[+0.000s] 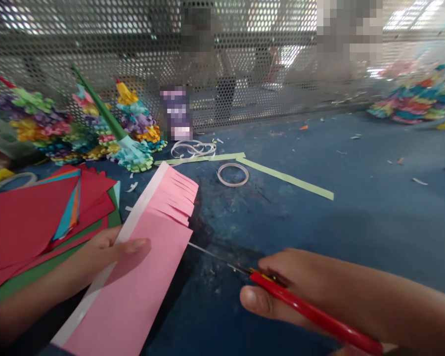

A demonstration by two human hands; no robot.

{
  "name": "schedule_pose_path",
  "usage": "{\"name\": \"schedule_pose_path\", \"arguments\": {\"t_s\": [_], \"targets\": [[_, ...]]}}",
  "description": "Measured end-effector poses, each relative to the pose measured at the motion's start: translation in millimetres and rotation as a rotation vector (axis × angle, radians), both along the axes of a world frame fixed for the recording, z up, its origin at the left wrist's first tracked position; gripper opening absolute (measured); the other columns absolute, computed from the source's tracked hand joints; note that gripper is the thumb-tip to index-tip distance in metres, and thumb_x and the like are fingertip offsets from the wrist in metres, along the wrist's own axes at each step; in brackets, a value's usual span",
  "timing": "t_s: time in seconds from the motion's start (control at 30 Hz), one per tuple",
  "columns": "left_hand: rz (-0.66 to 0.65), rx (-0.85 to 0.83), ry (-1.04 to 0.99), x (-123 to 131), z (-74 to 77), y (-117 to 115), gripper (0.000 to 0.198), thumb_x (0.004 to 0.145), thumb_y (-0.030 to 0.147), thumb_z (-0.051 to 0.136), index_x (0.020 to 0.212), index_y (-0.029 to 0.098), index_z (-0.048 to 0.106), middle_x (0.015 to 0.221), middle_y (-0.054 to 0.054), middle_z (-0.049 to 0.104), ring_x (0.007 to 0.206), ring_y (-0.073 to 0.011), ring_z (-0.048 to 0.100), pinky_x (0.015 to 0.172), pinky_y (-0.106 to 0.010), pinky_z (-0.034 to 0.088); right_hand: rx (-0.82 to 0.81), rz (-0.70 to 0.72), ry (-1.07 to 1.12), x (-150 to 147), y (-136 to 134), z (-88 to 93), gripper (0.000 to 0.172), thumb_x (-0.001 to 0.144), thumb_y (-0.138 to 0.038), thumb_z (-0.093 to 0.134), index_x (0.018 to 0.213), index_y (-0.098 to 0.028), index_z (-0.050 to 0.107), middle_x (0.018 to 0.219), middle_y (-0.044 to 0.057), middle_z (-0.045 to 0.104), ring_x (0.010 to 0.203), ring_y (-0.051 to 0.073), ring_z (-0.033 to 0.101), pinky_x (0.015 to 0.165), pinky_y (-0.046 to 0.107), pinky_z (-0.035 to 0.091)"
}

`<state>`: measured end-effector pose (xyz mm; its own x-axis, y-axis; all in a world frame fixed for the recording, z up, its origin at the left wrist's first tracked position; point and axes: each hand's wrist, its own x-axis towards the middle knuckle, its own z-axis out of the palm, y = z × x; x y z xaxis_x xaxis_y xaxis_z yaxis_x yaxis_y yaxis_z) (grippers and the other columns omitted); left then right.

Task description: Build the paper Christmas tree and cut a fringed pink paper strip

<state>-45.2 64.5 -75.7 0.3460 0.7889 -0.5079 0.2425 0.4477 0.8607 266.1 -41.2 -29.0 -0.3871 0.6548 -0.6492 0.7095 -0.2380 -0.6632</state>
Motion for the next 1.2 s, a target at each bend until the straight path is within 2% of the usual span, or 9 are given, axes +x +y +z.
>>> {"name": "schedule_pose_path", "arguments": {"t_s": [0.2,0.4,0.57,0.83,1.0,1.2], "targets": [[0.01,-0.017,0.02,-0.8,7.4,-2.4,0.019,0.068,0.033,0.083,0.075,0.018,0.075,0.069,-0.003,0.074,0.059,-0.0194,0.069,0.052,-0.023,0.052,-0.103,-0.031,0.069,-20.5,11.7,10.9,0.05,0.087,-0.068,0.05,0.074,-0.02,0.039,0.065,-0.005,0.034,0.056,0.009,0.026,0.047,0.021,0.024],[0.037,-0.05,-0.038,0.3,9.2,-2.7,0.019,0.066,0.033,0.085,0.073,0.019,0.075,0.064,0.0,0.072,0.055,-0.0144,0.065,0.05,-0.019,0.049,-0.086,-0.048,0.088,-28.5,20.0,11.2,0.048,0.087,-0.063,0.054,0.071,-0.021,0.038,0.056,-0.007,0.034,0.051,0.008,0.021,0.044,0.019,0.021],[0.071,-0.101,-0.075,-0.1,8.5,1.1,0.02,0.063,0.03,0.086,0.068,0.018,0.072,0.06,-0.001,0.071,0.052,-0.0159,0.064,0.049,-0.022,0.049,-0.078,-0.079,0.109,-31.1,24.3,16.8,0.043,0.091,-0.056,0.054,0.071,-0.021,0.036,0.058,-0.007,0.036,0.05,0.007,0.023,0.045,0.019,0.024],[0.065,-0.11,-0.042,-4.3,3.1,3.6,0.031,0.061,0.039,0.086,0.076,0.016,0.072,0.064,-0.004,0.074,0.053,-0.0192,0.067,0.05,-0.025,0.052,-0.06,-0.058,0.091,-25.7,25.8,7.1,0.046,0.088,-0.062,0.054,0.074,-0.021,0.039,0.055,-0.008,0.034,0.046,0.005,0.026,0.041,0.016,0.025],[0.078,-0.115,-0.059,-4.5,2.5,4.6,0.031,0.059,0.038,0.087,0.075,0.016,0.072,0.063,-0.004,0.074,0.052,-0.0187,0.067,0.052,-0.026,0.052,-0.052,-0.114,0.044,-25.5,31.5,10.9,0.045,0.084,-0.061,0.062,0.077,-0.019,0.045,0.054,-0.009,0.033,0.046,0.005,0.024,0.04,0.016,0.024],[0.053,-0.135,-0.084,-6.1,3.6,6.7,0.03,0.062,0.039,0.086,0.072,0.014,0.073,0.061,-0.007,0.073,0.05,-0.0193,0.066,0.05,-0.025,0.051,-0.097,-0.228,-0.016,-26.6,34.7,1.7,0.045,0.077,-0.06,0.07,0.074,-0.02,0.049,0.048,-0.01,0.034,0.046,0.006,0.025,0.041,0.017,0.021]]}}
